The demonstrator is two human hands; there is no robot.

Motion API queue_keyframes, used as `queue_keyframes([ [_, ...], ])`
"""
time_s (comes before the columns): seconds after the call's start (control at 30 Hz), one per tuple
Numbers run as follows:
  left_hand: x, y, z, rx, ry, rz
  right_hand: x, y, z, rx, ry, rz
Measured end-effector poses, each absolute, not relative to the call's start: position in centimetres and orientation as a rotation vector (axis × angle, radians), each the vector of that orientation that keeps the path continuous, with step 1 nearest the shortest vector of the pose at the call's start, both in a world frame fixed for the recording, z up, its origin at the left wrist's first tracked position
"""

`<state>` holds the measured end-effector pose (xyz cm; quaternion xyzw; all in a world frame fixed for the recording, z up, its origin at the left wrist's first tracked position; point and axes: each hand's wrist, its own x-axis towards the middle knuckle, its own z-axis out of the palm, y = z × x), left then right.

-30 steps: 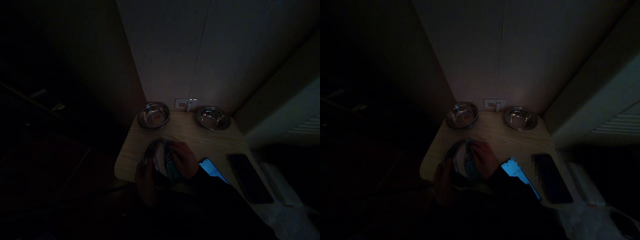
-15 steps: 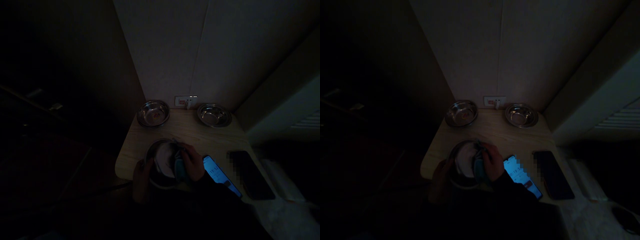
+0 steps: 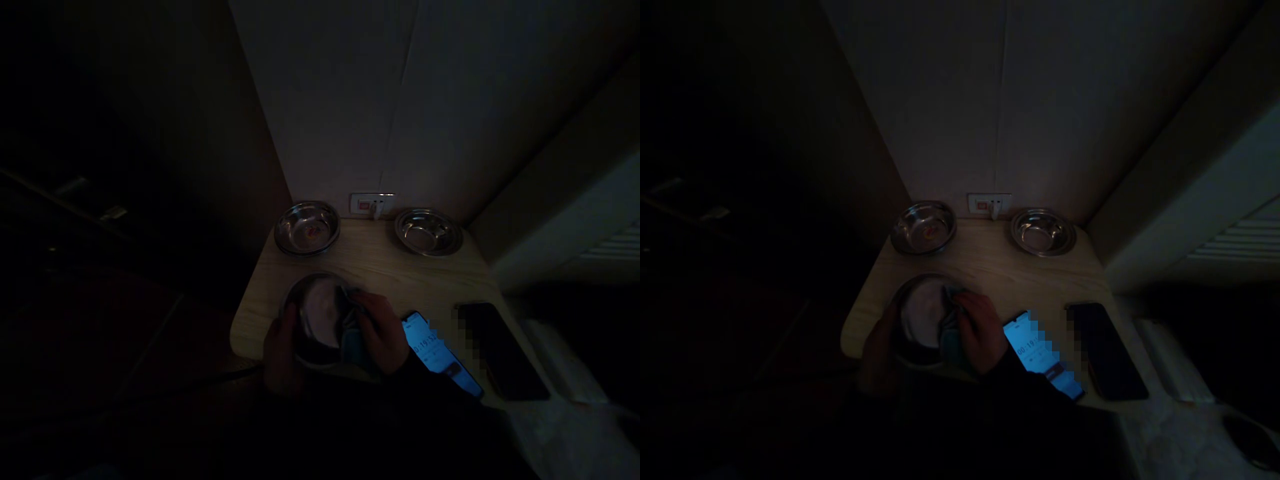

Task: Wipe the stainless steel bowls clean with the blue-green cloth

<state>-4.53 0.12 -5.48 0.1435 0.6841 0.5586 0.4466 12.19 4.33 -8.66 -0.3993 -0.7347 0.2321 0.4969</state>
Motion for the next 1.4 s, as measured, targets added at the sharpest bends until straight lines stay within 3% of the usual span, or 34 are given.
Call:
queue_keyframes([
  [0.4, -3.8, 0.6, -4.5, 0.292, 1.784, 1.359, 10.3, 1.8, -8.6, -0.778, -2.064, 0.343],
  [1.4, -3.1, -0.3, -5.3, 0.377, 1.968, 1.345, 10.1, 2.9, -7.2, -0.799, -2.075, 0.433],
])
